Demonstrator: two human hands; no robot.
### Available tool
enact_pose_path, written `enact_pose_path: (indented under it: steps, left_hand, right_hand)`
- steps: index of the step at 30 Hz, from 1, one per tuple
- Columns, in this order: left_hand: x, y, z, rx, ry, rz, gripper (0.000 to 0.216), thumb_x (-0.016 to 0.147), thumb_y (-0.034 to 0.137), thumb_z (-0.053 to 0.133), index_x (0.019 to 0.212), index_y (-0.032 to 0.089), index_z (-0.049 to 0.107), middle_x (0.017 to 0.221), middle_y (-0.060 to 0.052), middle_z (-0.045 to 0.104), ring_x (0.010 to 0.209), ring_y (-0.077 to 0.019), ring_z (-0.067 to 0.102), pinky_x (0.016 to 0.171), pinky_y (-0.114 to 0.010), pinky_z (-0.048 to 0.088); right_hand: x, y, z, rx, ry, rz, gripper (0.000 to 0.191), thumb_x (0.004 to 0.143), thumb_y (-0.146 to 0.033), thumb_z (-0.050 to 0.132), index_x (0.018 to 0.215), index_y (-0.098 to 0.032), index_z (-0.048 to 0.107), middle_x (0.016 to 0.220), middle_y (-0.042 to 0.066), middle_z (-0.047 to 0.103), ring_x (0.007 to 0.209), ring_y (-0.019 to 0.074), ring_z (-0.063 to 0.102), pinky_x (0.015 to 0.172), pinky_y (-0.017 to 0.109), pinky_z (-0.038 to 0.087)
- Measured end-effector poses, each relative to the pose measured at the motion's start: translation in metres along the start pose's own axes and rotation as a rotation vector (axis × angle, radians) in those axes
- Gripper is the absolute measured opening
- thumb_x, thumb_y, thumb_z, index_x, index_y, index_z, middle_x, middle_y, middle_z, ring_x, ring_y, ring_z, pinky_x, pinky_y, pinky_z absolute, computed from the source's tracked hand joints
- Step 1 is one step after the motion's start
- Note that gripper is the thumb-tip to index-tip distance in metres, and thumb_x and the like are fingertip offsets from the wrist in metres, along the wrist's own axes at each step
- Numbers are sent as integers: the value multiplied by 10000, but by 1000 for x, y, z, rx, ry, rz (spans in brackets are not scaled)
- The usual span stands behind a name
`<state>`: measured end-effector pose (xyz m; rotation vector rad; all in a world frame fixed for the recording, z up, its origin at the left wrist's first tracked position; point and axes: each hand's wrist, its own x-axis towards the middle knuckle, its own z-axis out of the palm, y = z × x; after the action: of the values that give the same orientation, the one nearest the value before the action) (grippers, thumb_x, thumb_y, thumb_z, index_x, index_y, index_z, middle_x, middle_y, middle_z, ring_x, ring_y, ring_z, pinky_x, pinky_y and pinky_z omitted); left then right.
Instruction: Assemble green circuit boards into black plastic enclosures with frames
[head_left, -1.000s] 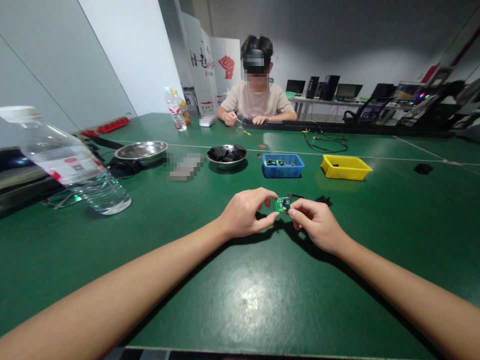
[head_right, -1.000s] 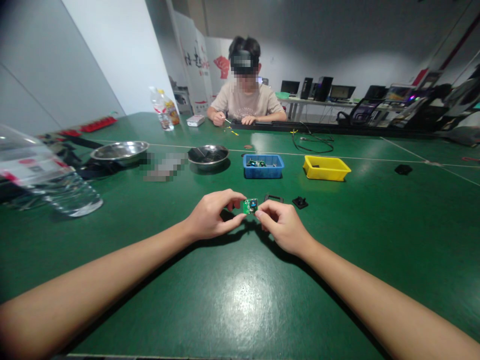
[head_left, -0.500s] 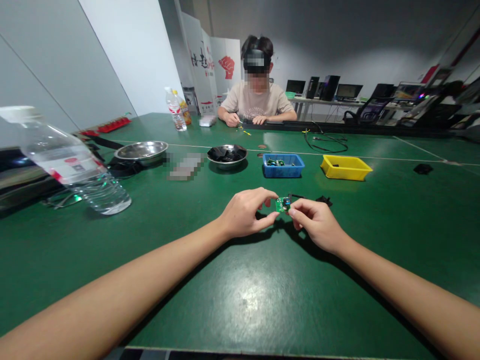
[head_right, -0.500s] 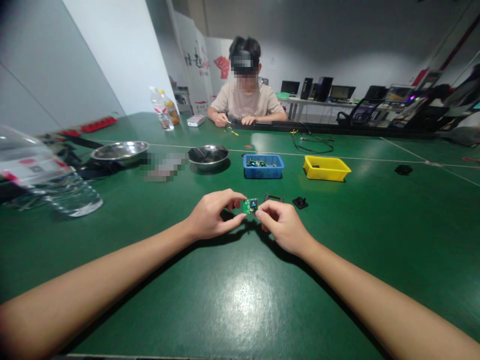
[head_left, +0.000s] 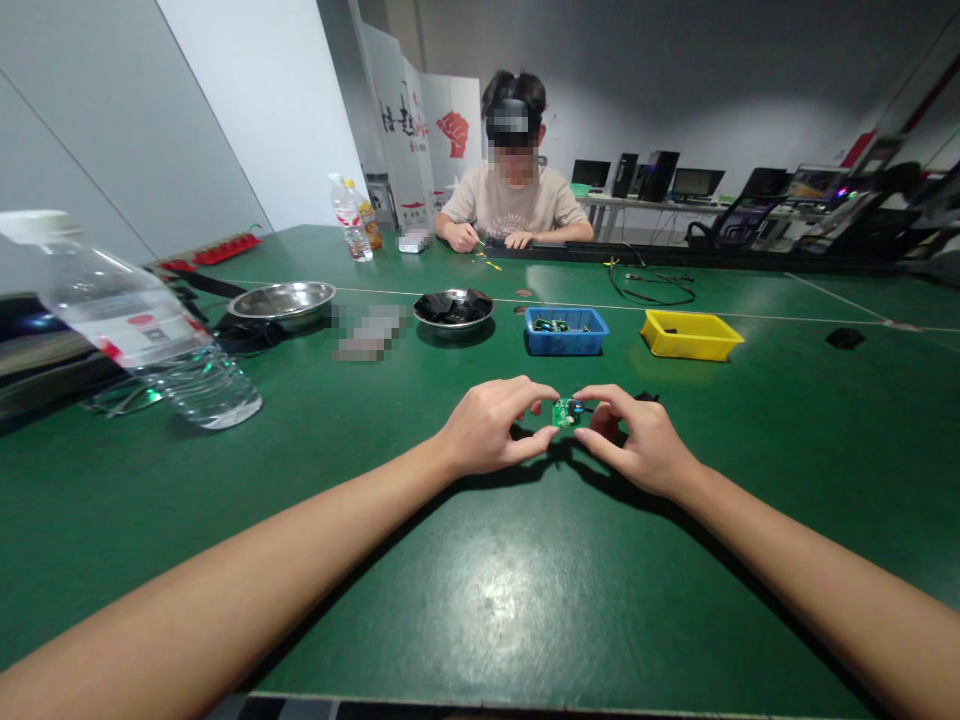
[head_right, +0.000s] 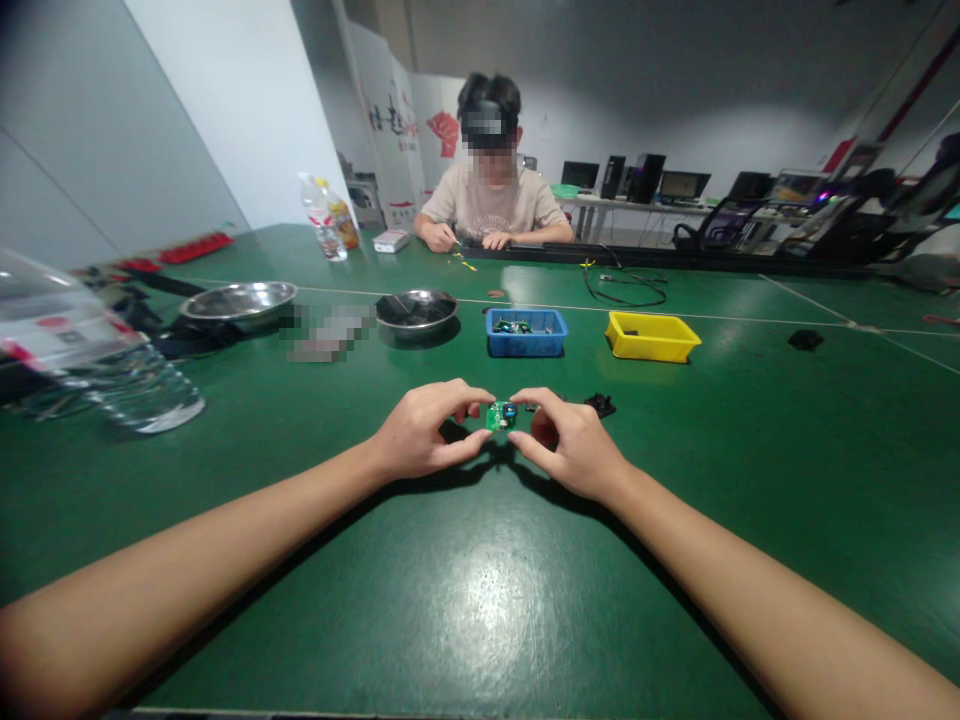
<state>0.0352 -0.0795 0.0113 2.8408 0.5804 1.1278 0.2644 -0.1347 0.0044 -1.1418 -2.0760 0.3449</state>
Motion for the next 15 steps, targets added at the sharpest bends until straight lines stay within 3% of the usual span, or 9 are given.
enact_pose_path:
  steps: [15]
  left_hand:
    - [1, -9, 0, 245, -163, 98, 259, 911, 368, 542, 1065, 163, 583, 909, -64, 674, 787, -181, 645, 677, -285, 484]
  right_hand:
    - [4, 8, -2, -313, 82, -360, 243, 899, -271, 586, 1121, -173, 586, 708, 8, 593, 643, 165, 572, 617, 273, 469]
